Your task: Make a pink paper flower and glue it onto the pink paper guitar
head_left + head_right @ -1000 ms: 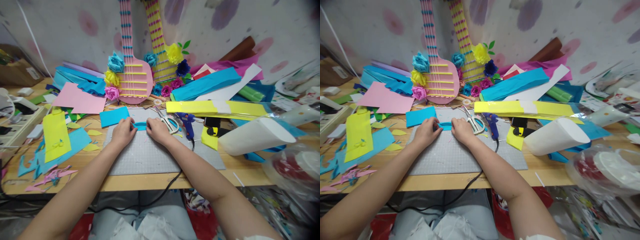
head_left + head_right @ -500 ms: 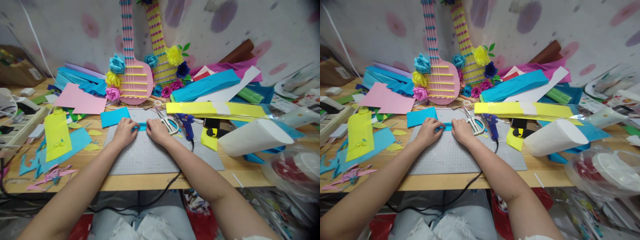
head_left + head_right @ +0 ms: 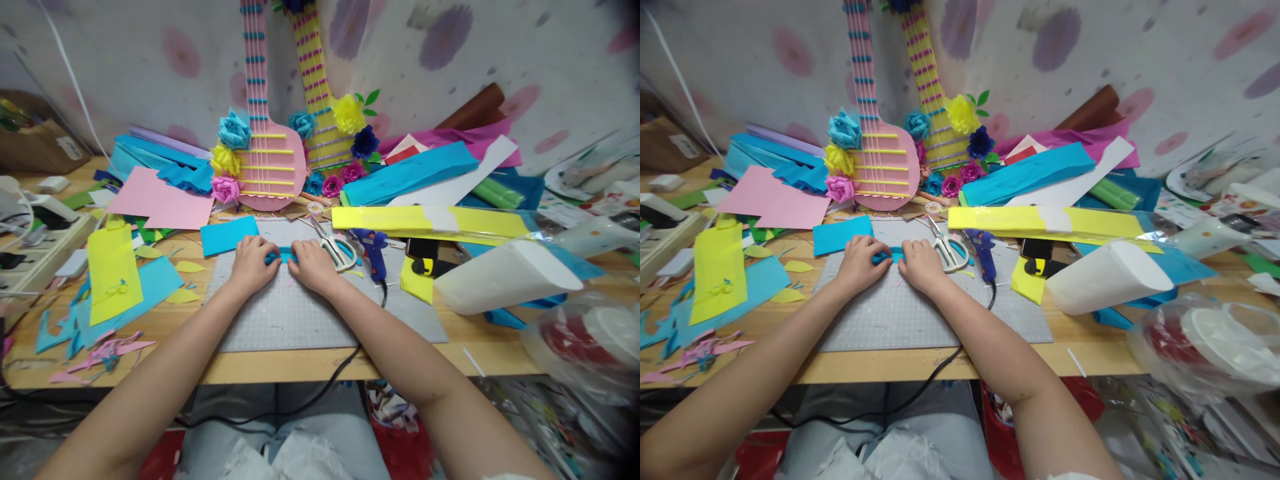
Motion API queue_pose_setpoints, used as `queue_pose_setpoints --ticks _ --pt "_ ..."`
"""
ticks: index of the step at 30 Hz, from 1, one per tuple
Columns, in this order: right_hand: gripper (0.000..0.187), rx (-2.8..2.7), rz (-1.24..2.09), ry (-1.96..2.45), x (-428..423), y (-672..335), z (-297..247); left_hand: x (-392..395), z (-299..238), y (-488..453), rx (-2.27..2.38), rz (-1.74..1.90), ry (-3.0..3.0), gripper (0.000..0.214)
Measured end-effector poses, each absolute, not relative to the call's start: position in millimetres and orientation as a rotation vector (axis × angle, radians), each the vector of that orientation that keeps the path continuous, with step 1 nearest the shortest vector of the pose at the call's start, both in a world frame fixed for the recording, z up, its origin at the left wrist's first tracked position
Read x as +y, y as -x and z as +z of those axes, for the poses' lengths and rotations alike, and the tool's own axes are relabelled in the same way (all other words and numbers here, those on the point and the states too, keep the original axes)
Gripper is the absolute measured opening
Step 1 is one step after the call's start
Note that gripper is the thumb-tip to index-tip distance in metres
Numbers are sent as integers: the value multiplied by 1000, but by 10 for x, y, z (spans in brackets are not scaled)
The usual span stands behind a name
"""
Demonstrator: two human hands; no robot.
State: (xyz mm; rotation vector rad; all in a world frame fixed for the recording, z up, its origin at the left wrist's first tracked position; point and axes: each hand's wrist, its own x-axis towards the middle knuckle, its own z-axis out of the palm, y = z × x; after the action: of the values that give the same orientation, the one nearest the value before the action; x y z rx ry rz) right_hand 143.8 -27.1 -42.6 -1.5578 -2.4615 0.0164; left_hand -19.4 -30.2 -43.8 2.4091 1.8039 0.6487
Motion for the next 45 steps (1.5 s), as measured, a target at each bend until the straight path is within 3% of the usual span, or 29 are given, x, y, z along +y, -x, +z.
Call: queue_pose_setpoints --ticks 9,25,31,38,45 --pt "20 -2468 18 1483 -278 -1512 -445 -325 -422 277 1739 630 -2385 23" --pt "37 -2414 142 1300 -228 -1590 -437 -286 -400 376 1623 707 -2378 42" --pt "27 -2489 160 1269 -202 -1595 -421 -206 -395 303 1722 664 -2368 17" --pt "28 -2491 161 1253 -196 -1583 -412 -155 -434 251 1814 571 -2382 24" --pt "27 -2484 177 1224 -181 -1578 -402 -172 -404 234 1831 638 -2360 13"
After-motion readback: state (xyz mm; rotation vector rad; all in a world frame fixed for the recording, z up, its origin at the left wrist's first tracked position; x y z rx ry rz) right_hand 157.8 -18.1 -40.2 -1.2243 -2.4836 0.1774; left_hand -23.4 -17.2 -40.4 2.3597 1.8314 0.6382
